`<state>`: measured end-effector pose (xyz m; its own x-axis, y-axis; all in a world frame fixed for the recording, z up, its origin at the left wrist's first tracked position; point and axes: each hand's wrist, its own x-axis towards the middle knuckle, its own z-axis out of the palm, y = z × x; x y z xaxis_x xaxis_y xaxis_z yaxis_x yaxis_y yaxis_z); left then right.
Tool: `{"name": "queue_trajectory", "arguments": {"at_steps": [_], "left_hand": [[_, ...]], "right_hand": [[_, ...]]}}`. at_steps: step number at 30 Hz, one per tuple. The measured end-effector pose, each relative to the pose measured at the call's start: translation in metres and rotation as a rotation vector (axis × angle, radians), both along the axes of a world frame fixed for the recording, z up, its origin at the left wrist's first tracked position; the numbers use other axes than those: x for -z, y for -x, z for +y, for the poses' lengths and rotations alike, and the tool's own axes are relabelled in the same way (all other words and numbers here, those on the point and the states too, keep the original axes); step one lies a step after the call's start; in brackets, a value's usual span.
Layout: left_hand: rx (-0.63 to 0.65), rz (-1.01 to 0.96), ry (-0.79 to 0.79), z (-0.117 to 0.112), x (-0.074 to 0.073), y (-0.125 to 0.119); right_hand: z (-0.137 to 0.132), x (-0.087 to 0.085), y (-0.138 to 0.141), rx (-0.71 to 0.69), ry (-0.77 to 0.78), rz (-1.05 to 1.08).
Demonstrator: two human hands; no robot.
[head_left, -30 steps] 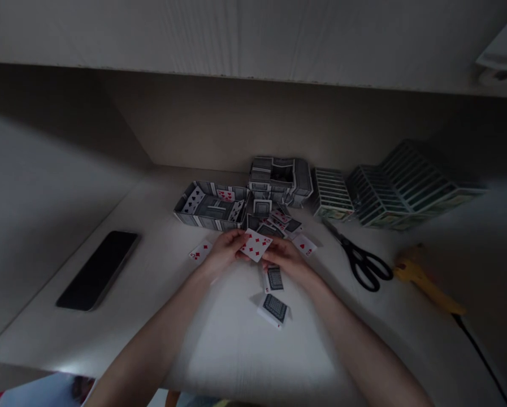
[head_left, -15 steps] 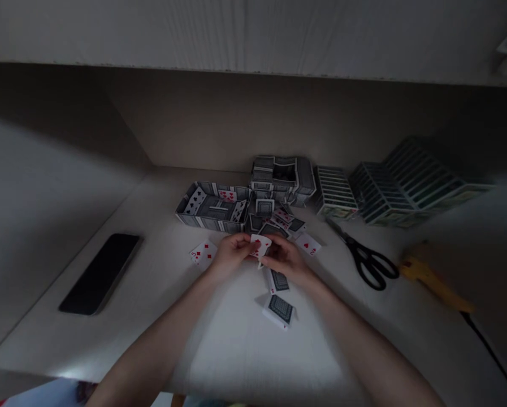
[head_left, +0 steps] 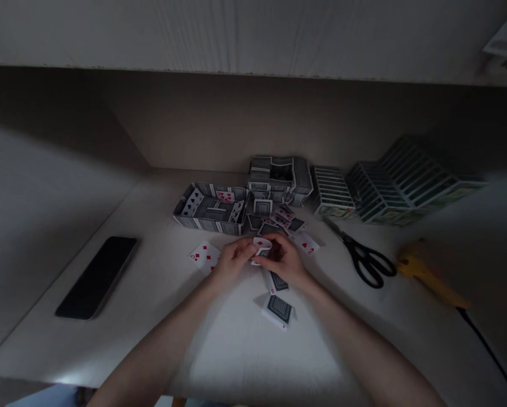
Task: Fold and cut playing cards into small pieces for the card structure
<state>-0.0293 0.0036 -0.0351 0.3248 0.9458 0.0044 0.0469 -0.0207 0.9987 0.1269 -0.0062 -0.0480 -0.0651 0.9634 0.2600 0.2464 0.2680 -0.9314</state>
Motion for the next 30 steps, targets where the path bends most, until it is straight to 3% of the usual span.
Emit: {"name": "queue_trajectory", "arguments": {"at_steps": [7,13,18,25,30], "left_hand": [[-0.026,0.028,0.002,-0.005,0.005,-0.008],[-0.202,0.073,-0.029,-0.003,0.009,-0.008],[-0.198,0.002,0.085,-0.005,0.008,-0.009],[-0.178,-0.162,0.162,-0.003,0.004,-0.012],[-0.253,-0.064,0.159,0.002,0.002,-0.012]], "right_hand": [[-0.002,0.002,0.0,0.013,-0.055,-0.026],[-0.002,0.003,0.002,-0.073,0.223,0.193],[-0.001,0.0,0.004,-0.077,0.388,0.34],[0.003,-0.004,0.002,-0.05,0.399,0.459],[0.005,0.002,0.001,-0.037,0.382,0.418]]}}
